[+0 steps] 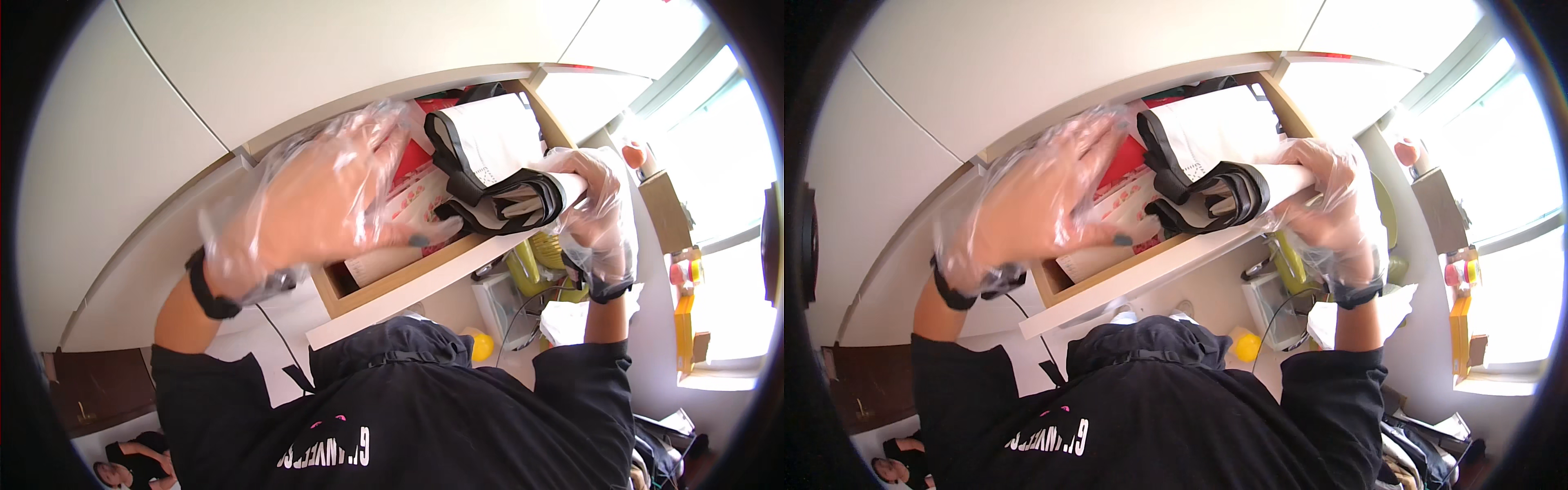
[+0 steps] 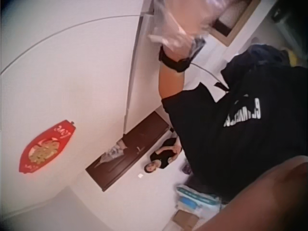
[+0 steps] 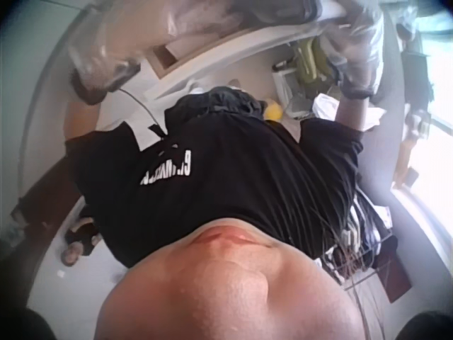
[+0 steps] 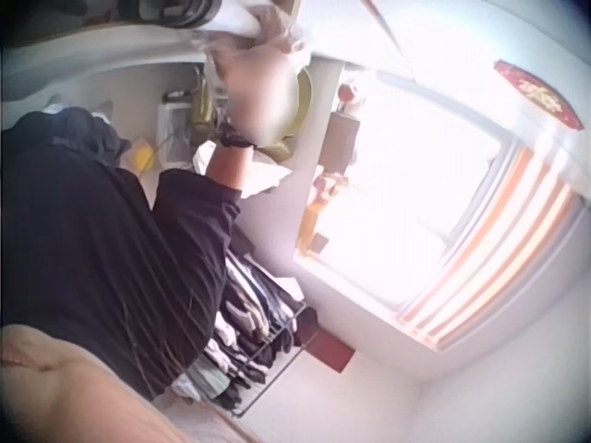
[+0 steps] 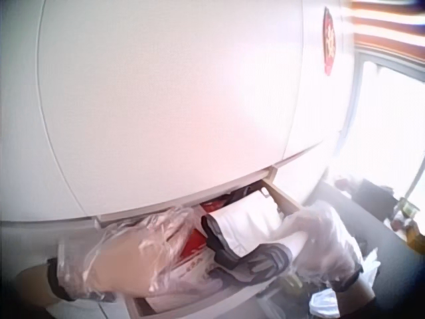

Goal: Folding a white canvas tote bag and placing it into a dresser drawer.

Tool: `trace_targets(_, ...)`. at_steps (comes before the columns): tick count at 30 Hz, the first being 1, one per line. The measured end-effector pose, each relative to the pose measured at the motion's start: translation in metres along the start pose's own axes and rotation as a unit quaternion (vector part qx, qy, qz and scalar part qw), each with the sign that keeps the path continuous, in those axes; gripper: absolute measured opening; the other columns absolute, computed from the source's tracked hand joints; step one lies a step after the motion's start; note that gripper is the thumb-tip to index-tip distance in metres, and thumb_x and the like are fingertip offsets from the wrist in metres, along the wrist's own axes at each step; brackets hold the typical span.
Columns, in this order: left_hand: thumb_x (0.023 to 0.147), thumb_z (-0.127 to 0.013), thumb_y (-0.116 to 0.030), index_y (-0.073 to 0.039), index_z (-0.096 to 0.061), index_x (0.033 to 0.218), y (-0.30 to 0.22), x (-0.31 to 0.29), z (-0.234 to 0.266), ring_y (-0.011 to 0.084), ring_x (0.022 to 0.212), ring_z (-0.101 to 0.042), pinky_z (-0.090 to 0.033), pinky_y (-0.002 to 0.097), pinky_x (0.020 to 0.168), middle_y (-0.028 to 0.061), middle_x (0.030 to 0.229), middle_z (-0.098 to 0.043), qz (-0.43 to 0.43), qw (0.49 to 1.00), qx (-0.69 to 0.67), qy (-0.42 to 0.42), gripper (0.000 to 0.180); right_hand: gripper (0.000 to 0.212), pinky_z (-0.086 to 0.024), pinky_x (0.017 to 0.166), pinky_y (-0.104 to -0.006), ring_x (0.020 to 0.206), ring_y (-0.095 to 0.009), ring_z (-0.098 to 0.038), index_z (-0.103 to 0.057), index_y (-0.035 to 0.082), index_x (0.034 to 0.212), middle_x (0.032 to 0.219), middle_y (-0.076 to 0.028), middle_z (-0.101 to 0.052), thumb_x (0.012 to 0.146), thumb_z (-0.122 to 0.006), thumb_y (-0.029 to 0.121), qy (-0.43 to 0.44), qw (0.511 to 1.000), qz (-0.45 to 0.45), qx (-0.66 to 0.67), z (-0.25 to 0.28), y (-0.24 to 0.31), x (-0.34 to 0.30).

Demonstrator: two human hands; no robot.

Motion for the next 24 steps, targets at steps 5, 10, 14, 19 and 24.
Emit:
trace_targets(5, 0.083, -0.060, -0.064, 0.011, -0.048, 0.133, 0.018, 0.017, -0.049, 0.0467, 0.131, -0.042, -0.031, 0.0490, 0.112, 0.0348, 0.138, -0.044, -0.019, 0.990, 0.012, 0.137, 0.090, 0.044, -0.045, 0.072, -0.0356, 0.070, -0.029, -0.059, -0.061, 0.002, 0.077, 0.073, -0.012, -0.059, 0.061, -0.074, 0.041, -0.106, 0.990, 0.058, -0.070, 0.004, 0.008, -0.002)
trace_targets(10, 0.076, -0.066, -0.058, 0.012, -0.057, 0.120, 0.021, 0.036, -0.055, 0.0442, 0.114, -0.055, -0.045, 0.0460, 0.099, 0.0321, 0.124, -0.055, -0.020, 0.967, -0.067, 0.244, 0.083, 0.046, -0.044, 0.071, -0.0364, 0.070, -0.029, -0.058, -0.059, 0.003, 0.075, 0.070, -0.012, -0.058, 0.060, -0.073, 0.044, -0.132, 0.985, 0.080, -0.074, 0.002, 0.004, -0.003)
trace_targets(14, 0.076, -0.066, -0.056, 0.013, -0.059, 0.113, 0.015, 0.034, -0.056, 0.0436, 0.106, -0.058, -0.048, 0.0453, 0.093, 0.0307, 0.115, -0.057, -0.045, 0.970, -0.095, 0.218, 0.079, 0.046, -0.043, 0.070, -0.0382, 0.068, -0.030, -0.057, -0.058, 0.004, 0.072, 0.069, -0.012, -0.054, 0.060, -0.072, 0.046, -0.136, 0.988, 0.042, -0.063, 0.000, 0.003, -0.007)
trace_targets(19, 0.075, -0.061, -0.064, 0.005, -0.057, 0.125, 0.004, 0.025, -0.058, 0.0386, 0.098, -0.063, -0.052, 0.0445, 0.085, 0.0276, 0.110, -0.062, -0.074, 0.980, -0.069, 0.171, 0.085, 0.047, -0.042, 0.071, -0.0390, 0.069, -0.031, -0.056, -0.058, 0.003, 0.072, 0.068, -0.012, -0.054, 0.060, -0.071, 0.046, -0.149, 0.985, 0.041, -0.071, 0.002, 0.004, -0.026)
trace_targets(24, 0.080, -0.061, -0.057, 0.012, -0.059, 0.111, -0.029, 0.013, -0.053, 0.0459, 0.104, -0.056, -0.046, 0.0496, 0.092, 0.0327, 0.110, -0.055, -0.109, 0.977, -0.099, 0.151, 0.076, 0.048, -0.045, 0.091, -0.0459, 0.087, -0.029, -0.064, -0.068, 0.001, 0.086, 0.084, -0.010, -0.068, 0.069, -0.076, 0.045, -0.154, 0.977, 0.060, -0.135, 0.011, 0.003, -0.068)
Point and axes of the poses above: each hand's wrist, its own x-axis towards the middle knuckle, its own z-axis out of the back of the hand, y = z × x, the point moved 8 cm from there along x, towards the middle knuckle
